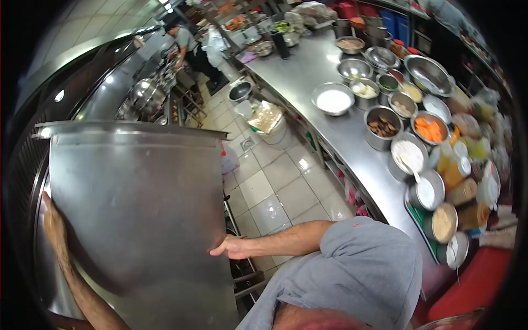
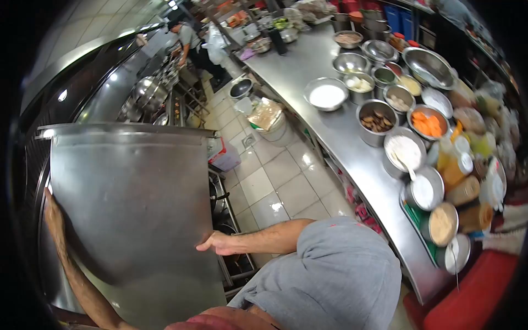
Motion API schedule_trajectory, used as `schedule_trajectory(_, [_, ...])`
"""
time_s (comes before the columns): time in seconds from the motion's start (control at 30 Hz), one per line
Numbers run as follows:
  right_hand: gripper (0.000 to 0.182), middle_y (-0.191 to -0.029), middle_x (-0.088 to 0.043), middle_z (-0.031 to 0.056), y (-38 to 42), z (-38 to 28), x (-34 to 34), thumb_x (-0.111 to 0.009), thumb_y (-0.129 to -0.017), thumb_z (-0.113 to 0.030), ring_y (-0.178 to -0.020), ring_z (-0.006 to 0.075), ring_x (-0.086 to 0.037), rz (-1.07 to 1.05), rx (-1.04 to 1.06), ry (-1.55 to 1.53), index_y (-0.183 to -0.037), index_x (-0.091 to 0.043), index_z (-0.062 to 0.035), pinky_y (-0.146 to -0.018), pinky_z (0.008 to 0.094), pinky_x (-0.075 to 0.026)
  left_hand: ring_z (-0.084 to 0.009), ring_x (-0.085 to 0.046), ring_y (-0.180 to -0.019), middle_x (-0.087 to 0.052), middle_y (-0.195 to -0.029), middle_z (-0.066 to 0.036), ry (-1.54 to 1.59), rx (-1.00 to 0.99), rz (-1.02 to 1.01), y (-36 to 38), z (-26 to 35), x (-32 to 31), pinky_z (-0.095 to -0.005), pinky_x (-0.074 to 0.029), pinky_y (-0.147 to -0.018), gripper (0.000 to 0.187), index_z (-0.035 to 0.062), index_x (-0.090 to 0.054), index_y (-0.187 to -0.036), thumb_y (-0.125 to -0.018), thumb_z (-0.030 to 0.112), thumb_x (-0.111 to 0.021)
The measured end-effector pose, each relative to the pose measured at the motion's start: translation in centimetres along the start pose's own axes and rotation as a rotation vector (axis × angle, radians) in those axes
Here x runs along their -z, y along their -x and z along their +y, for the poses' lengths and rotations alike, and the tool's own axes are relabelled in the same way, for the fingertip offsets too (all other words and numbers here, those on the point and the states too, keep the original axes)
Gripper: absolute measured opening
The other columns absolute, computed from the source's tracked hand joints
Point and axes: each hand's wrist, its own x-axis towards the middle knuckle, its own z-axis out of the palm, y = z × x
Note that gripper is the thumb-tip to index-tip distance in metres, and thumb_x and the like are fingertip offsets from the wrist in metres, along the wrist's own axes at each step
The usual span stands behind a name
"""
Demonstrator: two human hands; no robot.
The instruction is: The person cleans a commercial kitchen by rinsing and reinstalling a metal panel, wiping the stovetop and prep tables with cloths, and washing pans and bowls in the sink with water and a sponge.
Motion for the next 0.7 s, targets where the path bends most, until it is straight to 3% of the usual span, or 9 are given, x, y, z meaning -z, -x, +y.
schedule_trajectory(0.03, [0.036, -0.096, -0.056, 0.0038, -0.5, -1.6, 0.4, -0.069, -0.068, 0.005, -0.094, 0.0174, -0.052, -0.015, 0.01, 0.012, -0.101, -0.056, -0.0053, -0.089, 0.0322, -0.039, -0.0158, -0.029, -0.055, -0.031, -0.056, -0.007, 0.019, -0.036, 0.063, 0.3, 2.0, -1.1, -0.0358, -0.027, -0.052, 0.082, -0.0105, -0.04, -0.07, -0.085, 0.068, -0.025])
schedule_trajectory(0.1, [0.042, -0.104, -0.054, 0.0048, -2.0, -3.9, 2.2, -0.066, -0.072, 0.003, -0.099, 0.0174, -0.05, -0.055, -0.011, 0.008, -0.11, -0.052, -0.0044, -0.092, 0.0323, -0.037, -0.0163, -0.03, -0.055, -0.032, -0.055, -0.007, 0.02, 0.008, -0.056, -0.4, 4.4, -2.4, -0.0363, -0.028, -0.052, 0.083, -0.0108, -0.041, -0.07, -0.084, 0.07, -0.024])
schedule_trajectory(0.17, [0.042, -0.104, -0.054, 0.0038, -3.3, -6.7, 3.9, -0.065, -0.073, 0.004, -0.099, 0.0163, -0.051, -0.019, -0.045, 0.027, -0.112, -0.052, -0.0056, -0.091, 0.0312, -0.038, -0.0201, -0.044, -0.066, -0.05, -0.066, -0.013, 0.061, 0.018, -0.123, -1.5, 6.1, -4.5, -0.0349, -0.038, -0.066, 0.09, -0.0134, -0.052, -0.096, -0.082, 0.071, -0.025])
schedule_trajectory(0.23, [0.042, -0.104, -0.054, 0.003, -4.9, -9.4, 6.4, -0.065, -0.073, 0.004, -0.099, 0.0157, -0.051, -0.03, -0.041, 0.037, -0.112, -0.052, -0.0063, -0.091, 0.0307, -0.038, -0.0143, -0.034, -0.054, -0.035, -0.051, -0.003, 0.166, -0.107, 0.047, -0.6, 9.9, -7.2, -0.0342, -0.028, -0.051, 0.083, -0.0053, -0.042, -0.056, -0.081, 0.073, -0.027])
schedule_trajectory(0.37, [0.043, -0.104, -0.054, 0.0009, -8.4, -14.0, 11.1, -0.065, -0.074, 0.003, -0.1, 0.0143, -0.05, -0.064, 0.047, 0.031, -0.113, -0.051, -0.0078, -0.092, 0.03, -0.037, -0.0138, -0.031, -0.053, -0.031, -0.05, -0.003, 0.153, -0.062, -0.125, -2.7, 13.1, -11.0, -0.0347, -0.026, -0.049, 0.077, -0.0031, -0.035, -0.053, -0.082, 0.068, -0.036])
schedule_trajectory(0.53, [0.043, -0.107, -0.054, -0.0002, -12.2, -19.7, 18.4, -0.067, -0.073, 0.0, -0.1, 0.0135, -0.05, -0.034, 0.049, 0.011, -0.113, -0.053, -0.0081, -0.093, 0.0294, -0.037, -0.0135, -0.026, -0.056, -0.028, -0.053, -0.004, 0.237, -0.108, -0.108, -4.9, 15.3, -18.8, -0.0348, -0.026, -0.049, 0.072, -0.0021, -0.034, -0.053, -0.085, 0.062, -0.041])
schedule_trajectory(0.63, [0.043, -0.106, -0.056, 0.0002, -14.5, -23.3, 23.4, -0.068, -0.073, -0.002, -0.099, 0.0148, -0.052, 0.018, -0.006, 0.023, -0.112, -0.053, -0.0082, -0.093, 0.0304, -0.037, -0.0099, -0.028, -0.054, -0.031, -0.052, 0.0, 0.342, 0.039, -0.238, -4.2, 17.9, -21.8, -0.0298, -0.026, -0.047, 0.066, 0.0021, -0.036, -0.053, -0.085, 0.06, -0.042])
schedule_trajectory(0.7, [0.045, -0.108, -0.057, 0.0012, -16.9, -28.3, 25.1, -0.068, -0.073, -0.002, -0.102, 0.0155, -0.052, 0.006, -0.138, 0.035, -0.115, -0.053, -0.0086, -0.095, 0.0305, -0.037, -0.0081, -0.028, -0.052, -0.033, -0.052, 0.003, 0.357, 0.079, -0.183, -3.9, 18.7, -25.0, -0.028, -0.024, -0.045, 0.062, 0.0044, -0.037, -0.053, -0.087, 0.056, -0.045])
